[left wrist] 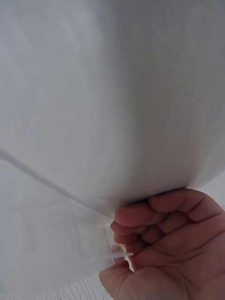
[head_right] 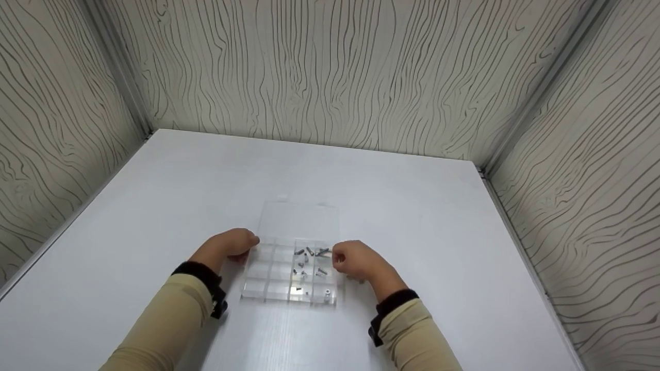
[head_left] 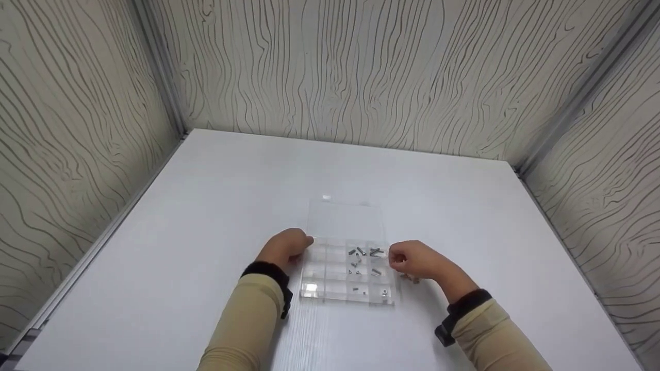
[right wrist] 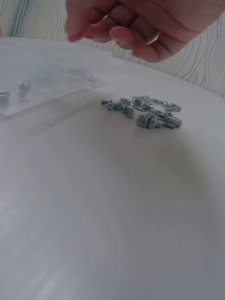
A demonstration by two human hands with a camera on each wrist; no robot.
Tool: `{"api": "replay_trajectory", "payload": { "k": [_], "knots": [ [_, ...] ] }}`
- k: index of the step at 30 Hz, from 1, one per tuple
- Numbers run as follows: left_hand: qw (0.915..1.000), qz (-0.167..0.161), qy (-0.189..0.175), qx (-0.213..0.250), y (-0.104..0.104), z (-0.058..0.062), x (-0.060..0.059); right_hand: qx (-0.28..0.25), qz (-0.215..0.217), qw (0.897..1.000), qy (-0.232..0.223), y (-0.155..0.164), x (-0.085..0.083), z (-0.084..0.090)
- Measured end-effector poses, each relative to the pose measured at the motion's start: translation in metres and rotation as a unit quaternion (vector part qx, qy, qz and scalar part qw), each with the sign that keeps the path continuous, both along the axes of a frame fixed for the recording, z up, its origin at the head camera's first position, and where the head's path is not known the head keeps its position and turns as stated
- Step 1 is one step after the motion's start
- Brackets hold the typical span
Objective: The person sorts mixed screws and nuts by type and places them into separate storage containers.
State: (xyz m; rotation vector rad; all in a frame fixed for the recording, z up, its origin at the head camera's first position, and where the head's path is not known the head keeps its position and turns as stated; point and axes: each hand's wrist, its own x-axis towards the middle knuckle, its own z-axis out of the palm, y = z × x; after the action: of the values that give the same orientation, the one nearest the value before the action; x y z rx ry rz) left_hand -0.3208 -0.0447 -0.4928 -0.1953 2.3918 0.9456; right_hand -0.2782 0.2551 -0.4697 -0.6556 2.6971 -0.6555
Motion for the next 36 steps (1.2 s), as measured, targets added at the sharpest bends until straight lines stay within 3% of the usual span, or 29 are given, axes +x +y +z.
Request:
{"api": "replay_trajectory", "payload": {
  "k": [4,11,17,23,36],
  "knots": [
    [1.0,0.003,0.004,-0.004,0.0,-0.001,0.0,0.025,-0.047,0.998,0.044,0.01,-0.004,-0.003],
    [0.9999,0.006,0.004,-0.008,0.0,0.002,0.002,0.062,-0.116,0.991,0.019,0.02,-0.006,-0.009],
    [1.0,-0.001,-0.002,-0.004,-0.001,0.004,0.002,0.075,-0.114,0.991,0.009,0.019,-0.005,-0.015],
    [0.9996,0.012,-0.024,0.012,-0.001,0.001,0.001,0.114,-0.115,0.987,0.008,0.017,-0.005,-0.022],
    [0.9996,0.017,-0.016,0.014,-0.001,0.0,0.001,0.125,-0.108,0.986,0.012,0.015,-0.007,-0.025]
  ]
}}
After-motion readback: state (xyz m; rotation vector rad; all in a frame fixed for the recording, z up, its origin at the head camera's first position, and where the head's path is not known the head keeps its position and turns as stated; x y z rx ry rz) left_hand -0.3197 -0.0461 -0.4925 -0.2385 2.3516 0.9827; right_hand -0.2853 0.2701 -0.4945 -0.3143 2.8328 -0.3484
